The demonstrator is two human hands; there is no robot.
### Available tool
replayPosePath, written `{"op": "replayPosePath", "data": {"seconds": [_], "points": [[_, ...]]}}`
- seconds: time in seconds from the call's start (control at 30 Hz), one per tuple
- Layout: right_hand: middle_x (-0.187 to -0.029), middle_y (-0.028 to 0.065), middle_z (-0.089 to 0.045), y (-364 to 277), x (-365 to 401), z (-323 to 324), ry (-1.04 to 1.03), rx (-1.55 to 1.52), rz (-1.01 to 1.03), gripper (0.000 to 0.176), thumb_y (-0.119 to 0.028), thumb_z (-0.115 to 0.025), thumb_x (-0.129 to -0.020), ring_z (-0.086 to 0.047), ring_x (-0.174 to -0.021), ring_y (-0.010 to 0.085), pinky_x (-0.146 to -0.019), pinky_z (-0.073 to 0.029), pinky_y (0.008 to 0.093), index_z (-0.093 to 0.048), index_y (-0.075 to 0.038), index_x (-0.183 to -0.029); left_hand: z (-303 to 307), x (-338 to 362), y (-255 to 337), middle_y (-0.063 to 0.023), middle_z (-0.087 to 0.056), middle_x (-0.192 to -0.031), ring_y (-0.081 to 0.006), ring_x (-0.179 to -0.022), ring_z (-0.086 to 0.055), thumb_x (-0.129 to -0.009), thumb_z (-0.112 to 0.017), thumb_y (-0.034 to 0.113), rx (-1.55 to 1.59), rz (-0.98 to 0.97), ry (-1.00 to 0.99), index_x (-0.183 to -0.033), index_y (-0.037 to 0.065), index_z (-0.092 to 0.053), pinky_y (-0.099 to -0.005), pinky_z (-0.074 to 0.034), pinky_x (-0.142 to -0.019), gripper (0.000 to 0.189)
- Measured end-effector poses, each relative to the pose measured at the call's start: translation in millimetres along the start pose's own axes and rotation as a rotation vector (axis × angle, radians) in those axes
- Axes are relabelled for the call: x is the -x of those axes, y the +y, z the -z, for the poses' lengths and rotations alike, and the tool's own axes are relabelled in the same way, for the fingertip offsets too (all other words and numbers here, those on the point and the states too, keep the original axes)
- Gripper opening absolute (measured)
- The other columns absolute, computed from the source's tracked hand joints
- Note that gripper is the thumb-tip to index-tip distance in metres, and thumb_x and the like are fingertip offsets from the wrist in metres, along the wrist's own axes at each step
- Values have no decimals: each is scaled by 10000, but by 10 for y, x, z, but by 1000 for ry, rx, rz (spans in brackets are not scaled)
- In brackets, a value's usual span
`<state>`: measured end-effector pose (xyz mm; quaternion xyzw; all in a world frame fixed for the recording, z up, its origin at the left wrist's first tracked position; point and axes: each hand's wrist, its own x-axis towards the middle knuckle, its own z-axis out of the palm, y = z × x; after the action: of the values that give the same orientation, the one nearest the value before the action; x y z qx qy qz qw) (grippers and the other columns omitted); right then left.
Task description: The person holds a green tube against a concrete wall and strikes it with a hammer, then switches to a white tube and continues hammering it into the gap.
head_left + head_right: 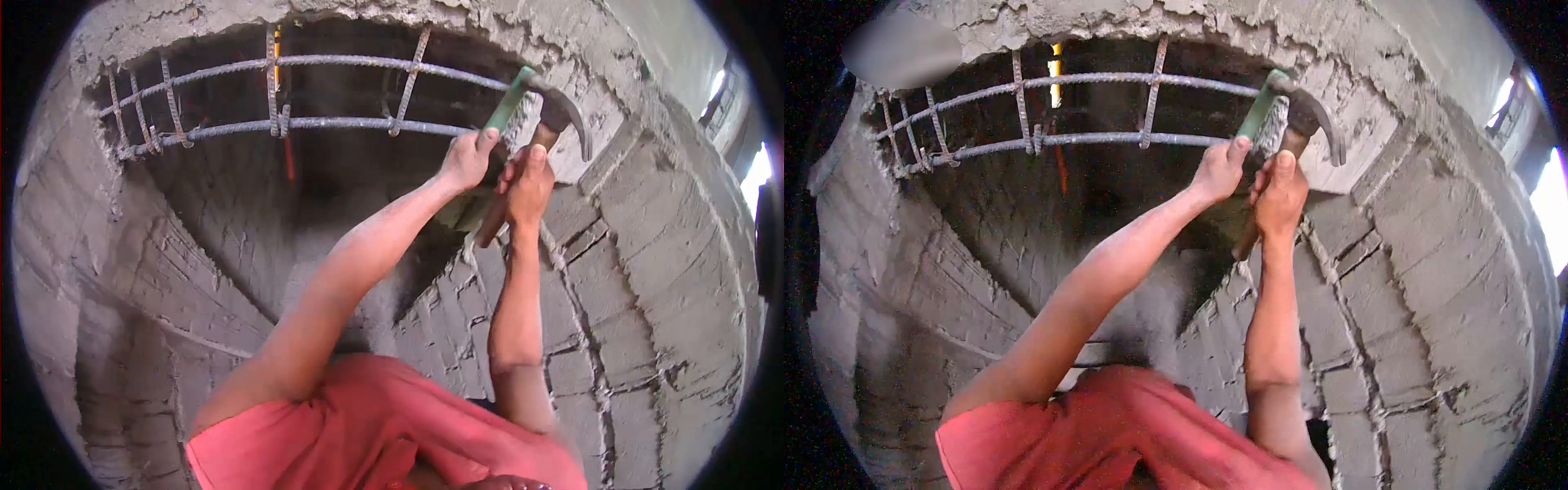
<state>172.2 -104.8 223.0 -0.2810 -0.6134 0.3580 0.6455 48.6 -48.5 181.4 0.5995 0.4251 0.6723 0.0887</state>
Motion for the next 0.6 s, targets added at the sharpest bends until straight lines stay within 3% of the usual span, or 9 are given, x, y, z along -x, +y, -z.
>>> {"op": "replayPosePath", "data": {"seconds": [0.07,0.1,0.2,0.3,0.33,0.37,0.4,0.47,0.6], "points": [[-590,35,-473,65,43,124,87,717,703,471,-428,-404,-1018,-481,-497,151,-450,-386,286,-490,-34,-775,77,-55,63,-272,-510,-670,-496,-703,-540,-974,-291,634,-14,19,-46,-792,-46,-532,-507,-410,-637,744],[-605,45,-476,-51,228,44,37,-52,240,409,-403,-433,-1013,-478,-507,173,-460,-394,275,-491,-48,-817,66,-34,71,-274,-518,-685,-496,-715,-541,-970,-290,641,-17,-1,-20,-792,-46,-533,-505,-412,-640,750],[-625,59,-491,-248,358,-137,107,-760,536,343,-360,-453,-1010,-475,-503,173,-457,-397,264,-491,-56,-856,21,33,67,-280,-538,-722,-501,-748,-543,-966,-296,646,-21,-4,-1,-798,-46,-534,-503,-417,-651,751],[-620,46,-491,-144,165,-65,59,-136,622,452,-455,-446,-999,-470,-504,155,-458,-404,279,-496,-53,-797,29,35,117,-283,-562,-756,-509,-794,-551,-966,-315,640,-33,9,-12,-815,-43,-544,-507,-422,-668,736],[-613,43,-490,-103,85,-1,73,381,501,517,-511,-425,-996,-469,-497,151,-454,-399,283,-493,-50,-774,32,53,181,-283,-573,-767,-512,-819,-557,-967,-326,634,-44,9,-19,-824,-40,-553,-511,-425,-677,725],[-589,37,-470,-111,-40,52,-44,251,36,537,-495,-396,-1014,-470,-475,142,-443,-389,287,-484,-41,-742,38,65,250,-290,-585,-779,-517,-860,-563,-969,-327,629,-66,81,-44,-842,-36,-571,-529,-431,-699,719],[-583,39,-466,-131,-92,44,27,475,355,544,-483,-361,-1029,-464,-446,134,-425,-374,287,-481,-34,-747,48,133,292,-290,-585,-779,-517,-860,-563,-969,-327,629,-72,95,-51,-842,-36,-571,-529,-431,-699,719],[-599,34,-462,-240,51,141,100,99,88,532,-484,-353,-1030,-470,-466,140,-434,-389,291,-481,-39,-768,39,101,363,-296,-584,-776,-519,-872,-565,-963,-308,647,-118,128,6,-832,-34,-578,-541,-435,-718,744],[-719,82,-513,-457,23,296,-73,-753,495,489,-554,-469,-965,-508,-541,201,-464,-427,305,-477,-69,-902,69,107,418,-309,-586,-823,-525,-877,-559,-950,-282,679,-114,128,-54,-849,-35,-570,-539,-438,-736,776]]}}
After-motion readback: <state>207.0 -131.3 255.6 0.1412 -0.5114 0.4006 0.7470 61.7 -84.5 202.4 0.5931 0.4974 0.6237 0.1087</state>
